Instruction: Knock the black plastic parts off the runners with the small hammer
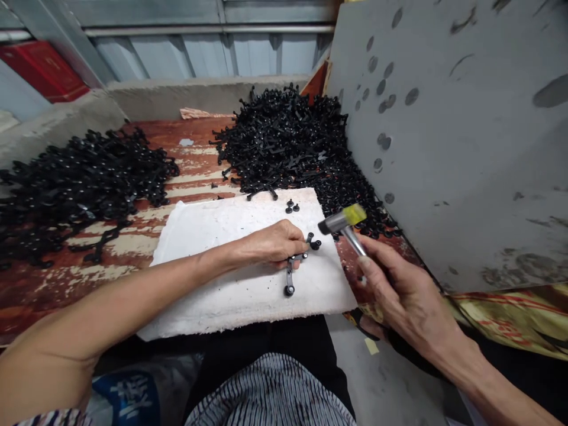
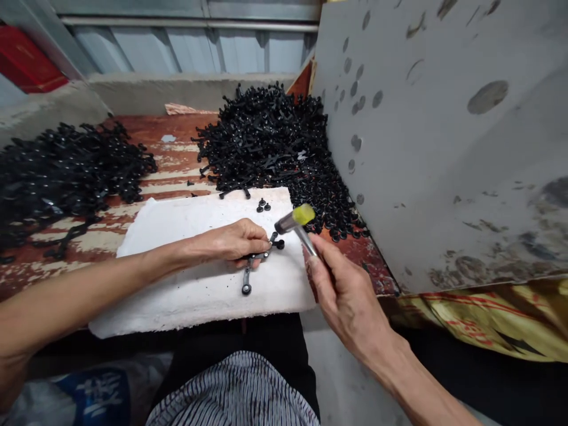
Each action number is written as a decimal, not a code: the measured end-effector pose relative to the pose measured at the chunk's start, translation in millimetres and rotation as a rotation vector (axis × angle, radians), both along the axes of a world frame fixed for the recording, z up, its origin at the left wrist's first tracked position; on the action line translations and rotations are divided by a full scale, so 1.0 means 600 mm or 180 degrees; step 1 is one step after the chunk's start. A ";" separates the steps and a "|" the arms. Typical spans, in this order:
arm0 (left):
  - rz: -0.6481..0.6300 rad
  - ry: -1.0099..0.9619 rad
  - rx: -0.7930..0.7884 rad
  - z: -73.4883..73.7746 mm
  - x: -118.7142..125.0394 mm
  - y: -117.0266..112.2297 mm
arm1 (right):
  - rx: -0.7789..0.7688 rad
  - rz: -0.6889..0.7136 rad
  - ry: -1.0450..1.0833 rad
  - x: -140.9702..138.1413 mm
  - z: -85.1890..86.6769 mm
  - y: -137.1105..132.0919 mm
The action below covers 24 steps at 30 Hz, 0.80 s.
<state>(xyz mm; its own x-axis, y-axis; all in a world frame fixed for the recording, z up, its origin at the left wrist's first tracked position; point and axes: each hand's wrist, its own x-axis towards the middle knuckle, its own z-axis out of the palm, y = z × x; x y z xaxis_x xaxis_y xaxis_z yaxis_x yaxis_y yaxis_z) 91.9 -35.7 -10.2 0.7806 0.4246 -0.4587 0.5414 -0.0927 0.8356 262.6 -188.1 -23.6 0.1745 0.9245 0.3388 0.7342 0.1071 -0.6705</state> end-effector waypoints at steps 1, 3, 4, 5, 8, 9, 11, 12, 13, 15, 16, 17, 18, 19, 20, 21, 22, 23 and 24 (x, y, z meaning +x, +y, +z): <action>-0.0124 -0.0061 0.0086 0.004 0.000 -0.004 | -0.0092 -0.0051 0.0175 -0.001 0.006 0.010; -0.0413 -0.0202 0.0214 0.013 -0.001 -0.011 | -0.0350 0.0025 0.0537 -0.005 0.014 0.033; -0.0557 -0.0261 0.0259 0.017 -0.002 -0.015 | -0.0471 0.0140 0.0727 -0.007 0.015 0.044; -0.0696 -0.0303 0.0302 0.021 -0.004 -0.017 | -0.0577 0.0273 0.0917 -0.011 0.014 0.054; -0.0869 -0.0310 0.0420 0.024 -0.017 -0.019 | -0.0824 0.0536 0.1529 -0.024 0.009 0.074; -0.0784 -0.0310 0.0476 0.022 -0.024 -0.017 | -0.0904 0.0516 0.1748 -0.029 0.007 0.078; -0.0261 -0.0408 0.0679 0.017 -0.042 -0.013 | -0.1059 0.0320 0.2234 -0.039 0.007 0.083; 0.0174 -0.0510 0.0806 0.014 -0.052 -0.012 | -0.1106 0.0173 0.2474 -0.043 0.007 0.084; 0.0684 -0.0624 0.0888 0.012 -0.062 -0.011 | -0.1113 0.0019 0.2712 -0.046 0.008 0.086; 0.1641 -0.0799 0.0630 0.009 -0.077 -0.012 | -0.1026 -0.0221 0.3107 -0.052 0.011 0.091; 0.1953 -0.0864 0.0281 0.009 -0.082 -0.015 | -0.0964 -0.0280 0.3237 -0.055 0.012 0.095; 0.2105 -0.0910 -0.0148 0.010 -0.084 -0.018 | -0.0908 -0.0301 0.3320 -0.059 0.013 0.098; 0.2118 -0.0926 -0.0593 0.011 -0.084 -0.021 | -0.0873 -0.0293 0.3356 -0.064 0.014 0.102; 0.2043 -0.0910 -0.0985 0.012 -0.082 -0.024 | -0.0864 -0.0273 0.3356 -0.069 0.014 0.106; 0.1951 -0.0875 -0.1275 0.014 -0.077 -0.025 | -0.0874 -0.0247 0.3333 -0.074 0.014 0.110; 0.1888 -0.0833 -0.1446 0.016 -0.072 -0.025 | -0.0896 -0.0218 0.3311 -0.079 0.014 0.113; 0.1863 -0.0791 -0.1514 0.017 -0.067 -0.023 | -0.0929 -0.0182 0.3281 -0.083 0.013 0.116; 0.1891 -0.0778 -0.1482 0.018 -0.062 -0.019 | -0.0969 -0.0144 0.3246 -0.085 0.012 0.117; 0.1961 -0.0795 -0.1367 0.019 -0.058 -0.012 | -0.1010 -0.0109 0.3217 -0.086 0.009 0.118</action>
<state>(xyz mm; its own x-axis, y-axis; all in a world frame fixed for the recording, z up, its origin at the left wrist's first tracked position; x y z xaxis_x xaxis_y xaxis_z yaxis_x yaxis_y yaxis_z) 57.1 -42.8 1.3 0.5640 0.6395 -0.5225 0.1820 0.5209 0.8340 211.1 -117.5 -18.1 0.2679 0.9345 -0.2344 -0.1809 -0.1902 -0.9649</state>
